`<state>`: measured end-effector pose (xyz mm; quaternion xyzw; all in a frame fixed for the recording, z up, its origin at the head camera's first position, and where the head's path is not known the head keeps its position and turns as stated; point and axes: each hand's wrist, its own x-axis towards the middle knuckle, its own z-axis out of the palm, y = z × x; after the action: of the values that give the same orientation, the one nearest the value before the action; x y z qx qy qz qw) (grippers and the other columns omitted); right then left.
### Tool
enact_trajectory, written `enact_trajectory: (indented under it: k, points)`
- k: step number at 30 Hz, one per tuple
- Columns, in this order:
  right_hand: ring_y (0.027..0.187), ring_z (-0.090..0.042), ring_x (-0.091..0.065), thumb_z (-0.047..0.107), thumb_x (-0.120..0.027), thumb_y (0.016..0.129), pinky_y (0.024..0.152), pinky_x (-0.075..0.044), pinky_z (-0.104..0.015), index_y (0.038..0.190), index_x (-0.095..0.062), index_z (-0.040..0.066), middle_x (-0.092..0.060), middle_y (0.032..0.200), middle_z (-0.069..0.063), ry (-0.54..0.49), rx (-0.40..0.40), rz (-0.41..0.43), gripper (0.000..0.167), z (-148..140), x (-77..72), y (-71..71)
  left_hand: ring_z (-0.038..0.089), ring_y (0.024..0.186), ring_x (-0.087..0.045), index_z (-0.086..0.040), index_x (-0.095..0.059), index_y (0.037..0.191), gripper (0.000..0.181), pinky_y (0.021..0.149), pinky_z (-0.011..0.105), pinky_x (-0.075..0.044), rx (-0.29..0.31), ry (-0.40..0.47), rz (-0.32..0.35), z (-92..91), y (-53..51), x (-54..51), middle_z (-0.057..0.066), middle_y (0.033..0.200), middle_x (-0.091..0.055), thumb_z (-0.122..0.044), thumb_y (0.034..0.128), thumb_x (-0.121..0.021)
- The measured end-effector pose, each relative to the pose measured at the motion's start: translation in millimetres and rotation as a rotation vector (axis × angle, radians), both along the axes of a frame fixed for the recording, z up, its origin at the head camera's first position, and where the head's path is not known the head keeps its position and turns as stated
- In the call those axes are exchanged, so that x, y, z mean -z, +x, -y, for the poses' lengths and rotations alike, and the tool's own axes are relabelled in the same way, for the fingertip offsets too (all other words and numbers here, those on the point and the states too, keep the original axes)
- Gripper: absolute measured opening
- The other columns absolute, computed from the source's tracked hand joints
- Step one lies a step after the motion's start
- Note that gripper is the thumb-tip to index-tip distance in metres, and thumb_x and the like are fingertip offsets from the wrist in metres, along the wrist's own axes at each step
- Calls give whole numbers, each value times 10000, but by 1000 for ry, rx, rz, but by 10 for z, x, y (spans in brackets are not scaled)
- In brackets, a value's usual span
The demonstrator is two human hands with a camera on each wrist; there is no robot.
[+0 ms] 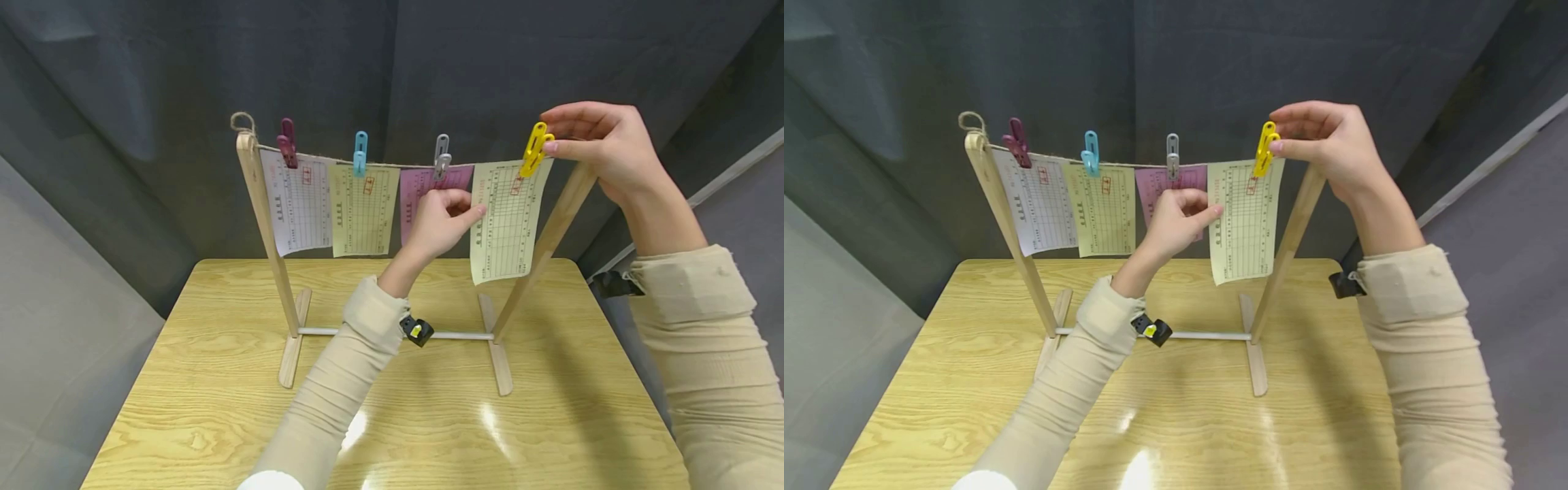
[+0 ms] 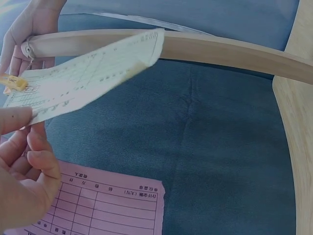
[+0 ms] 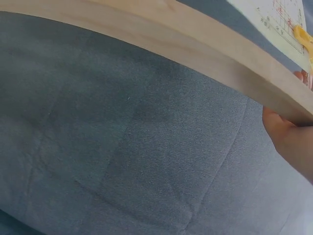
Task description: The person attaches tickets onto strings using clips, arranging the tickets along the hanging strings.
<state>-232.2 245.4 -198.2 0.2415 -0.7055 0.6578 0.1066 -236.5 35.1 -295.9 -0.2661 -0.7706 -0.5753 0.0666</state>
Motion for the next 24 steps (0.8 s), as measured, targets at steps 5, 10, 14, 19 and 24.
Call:
enact_trajectory:
  k: [5,10,14,19,24]
  points:
    - [773,-162,-607,-173,-622,740,720,-488,-164,1004,-650,-67,-672,889,-81,-23,-24,17,286,-15,11,-3,112,640,-474,2,-678,885,161,549,181,-380,1,24,8,-7,-6,35,60,764,-630,-146,870,-615]
    - [782,-176,-611,-174,-616,746,727,-493,-174,1014,-639,-81,-673,914,-91,-58,-38,32,284,-27,25,-3,108,647,-502,9,-682,892,158,557,184,-405,-12,54,14,-14,2,63,60,776,-640,-135,862,-624]
    - [764,-176,-617,-187,-597,752,716,-499,-182,1021,-629,-98,-677,904,-98,-96,-41,36,285,-44,35,-3,115,673,-531,18,-680,907,166,580,178,-430,-7,51,6,-5,8,80,80,812,-653,-130,863,-621]
    - [756,-183,-632,-182,-601,750,712,-498,-188,1008,-640,-86,-681,879,-103,-137,-36,31,277,-79,58,7,128,682,-554,21,-679,896,155,594,181,-447,-6,58,-21,12,12,90,94,822,-659,-117,861,-620]
    - [794,-211,-633,-203,-577,753,738,-492,-207,1017,-622,-116,-674,876,-126,-198,-50,5,282,-128,99,30,120,669,-562,11,-680,877,118,604,183,-457,-19,69,-38,48,43,84,88,818,-665,-87,853,-620]
